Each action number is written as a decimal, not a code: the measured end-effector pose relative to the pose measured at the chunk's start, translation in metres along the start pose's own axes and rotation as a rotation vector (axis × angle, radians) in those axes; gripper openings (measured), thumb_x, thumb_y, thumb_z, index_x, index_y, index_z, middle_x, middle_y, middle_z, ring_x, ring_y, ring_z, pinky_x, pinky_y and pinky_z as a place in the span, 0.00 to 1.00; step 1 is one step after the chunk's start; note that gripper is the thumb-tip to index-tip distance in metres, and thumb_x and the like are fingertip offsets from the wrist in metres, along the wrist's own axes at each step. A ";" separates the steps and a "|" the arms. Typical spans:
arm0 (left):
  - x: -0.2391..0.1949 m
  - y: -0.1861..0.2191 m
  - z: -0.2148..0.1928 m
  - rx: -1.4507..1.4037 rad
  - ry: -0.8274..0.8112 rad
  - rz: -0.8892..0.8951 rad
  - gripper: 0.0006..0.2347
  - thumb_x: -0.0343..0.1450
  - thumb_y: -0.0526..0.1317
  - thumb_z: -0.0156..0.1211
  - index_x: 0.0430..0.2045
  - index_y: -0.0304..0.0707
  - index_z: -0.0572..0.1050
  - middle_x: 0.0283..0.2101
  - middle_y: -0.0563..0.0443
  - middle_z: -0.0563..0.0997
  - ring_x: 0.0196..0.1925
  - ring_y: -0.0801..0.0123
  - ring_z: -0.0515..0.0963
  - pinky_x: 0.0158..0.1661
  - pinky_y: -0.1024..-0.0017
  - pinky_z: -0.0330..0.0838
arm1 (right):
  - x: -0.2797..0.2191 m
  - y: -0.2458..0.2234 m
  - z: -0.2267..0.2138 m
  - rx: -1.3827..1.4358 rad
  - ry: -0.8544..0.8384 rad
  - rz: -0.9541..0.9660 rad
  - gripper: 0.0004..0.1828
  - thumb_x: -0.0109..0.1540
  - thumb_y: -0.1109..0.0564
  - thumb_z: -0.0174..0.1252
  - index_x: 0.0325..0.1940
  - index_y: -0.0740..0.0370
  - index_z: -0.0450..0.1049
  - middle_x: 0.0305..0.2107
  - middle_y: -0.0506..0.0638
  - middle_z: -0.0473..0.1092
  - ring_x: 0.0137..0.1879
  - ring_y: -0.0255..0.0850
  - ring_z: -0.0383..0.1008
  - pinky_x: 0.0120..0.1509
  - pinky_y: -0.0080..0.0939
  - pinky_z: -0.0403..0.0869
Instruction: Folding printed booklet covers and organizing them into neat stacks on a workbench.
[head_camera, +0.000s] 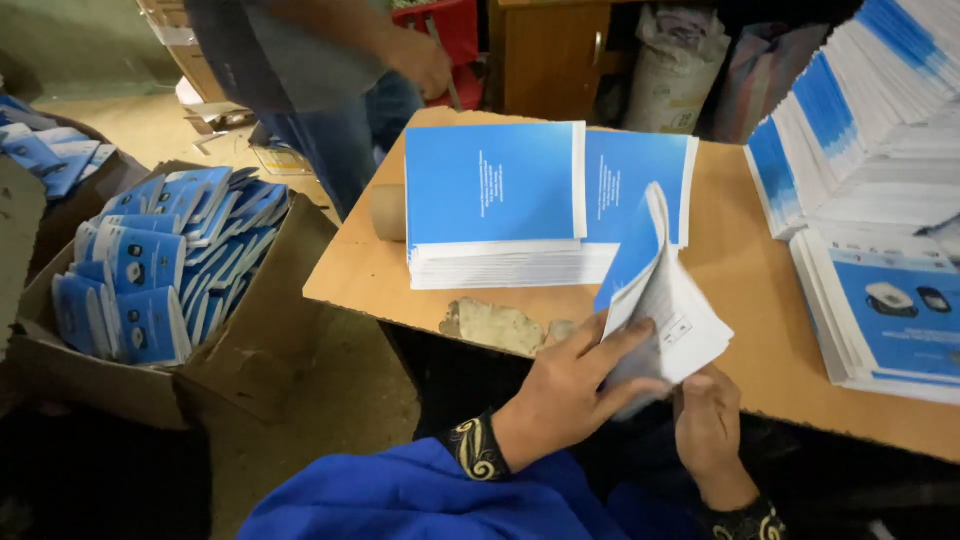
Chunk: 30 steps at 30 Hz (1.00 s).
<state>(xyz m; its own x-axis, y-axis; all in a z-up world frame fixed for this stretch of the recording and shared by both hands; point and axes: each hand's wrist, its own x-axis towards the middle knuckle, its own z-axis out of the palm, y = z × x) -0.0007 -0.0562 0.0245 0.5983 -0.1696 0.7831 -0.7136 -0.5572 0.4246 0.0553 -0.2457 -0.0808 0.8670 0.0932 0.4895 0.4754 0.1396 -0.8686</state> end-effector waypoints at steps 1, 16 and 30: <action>0.001 0.002 0.002 0.048 0.032 -0.009 0.20 0.70 0.48 0.57 0.53 0.36 0.69 0.51 0.38 0.74 0.47 0.53 0.80 0.43 0.62 0.77 | 0.000 0.007 -0.005 -0.075 0.006 -0.035 0.23 0.70 0.48 0.41 0.21 0.56 0.59 0.20 0.41 0.58 0.29 0.30 0.57 0.34 0.34 0.58; -0.007 -0.007 0.002 -0.221 -0.075 -0.099 0.18 0.71 0.45 0.56 0.54 0.39 0.69 0.43 0.45 0.75 0.36 0.63 0.76 0.39 0.70 0.72 | 0.004 -0.017 0.003 -0.036 -0.067 -0.080 0.31 0.63 0.33 0.48 0.43 0.67 0.70 0.33 0.48 0.70 0.41 0.34 0.68 0.44 0.35 0.69; -0.025 -0.060 0.013 0.341 0.091 -0.074 0.16 0.72 0.34 0.47 0.53 0.28 0.67 0.45 0.31 0.78 0.37 0.38 0.76 0.36 0.49 0.69 | 0.032 -0.055 0.015 -0.452 0.307 0.168 0.16 0.58 0.57 0.62 0.48 0.66 0.75 0.45 0.55 0.74 0.51 0.40 0.73 0.59 0.43 0.70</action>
<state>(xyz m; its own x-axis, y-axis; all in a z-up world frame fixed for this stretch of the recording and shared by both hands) 0.0322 -0.0289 -0.0263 0.5984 -0.0542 0.7994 -0.4974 -0.8073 0.3176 0.0550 -0.2358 -0.0161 0.9078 -0.2226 0.3554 0.2849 -0.2945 -0.9122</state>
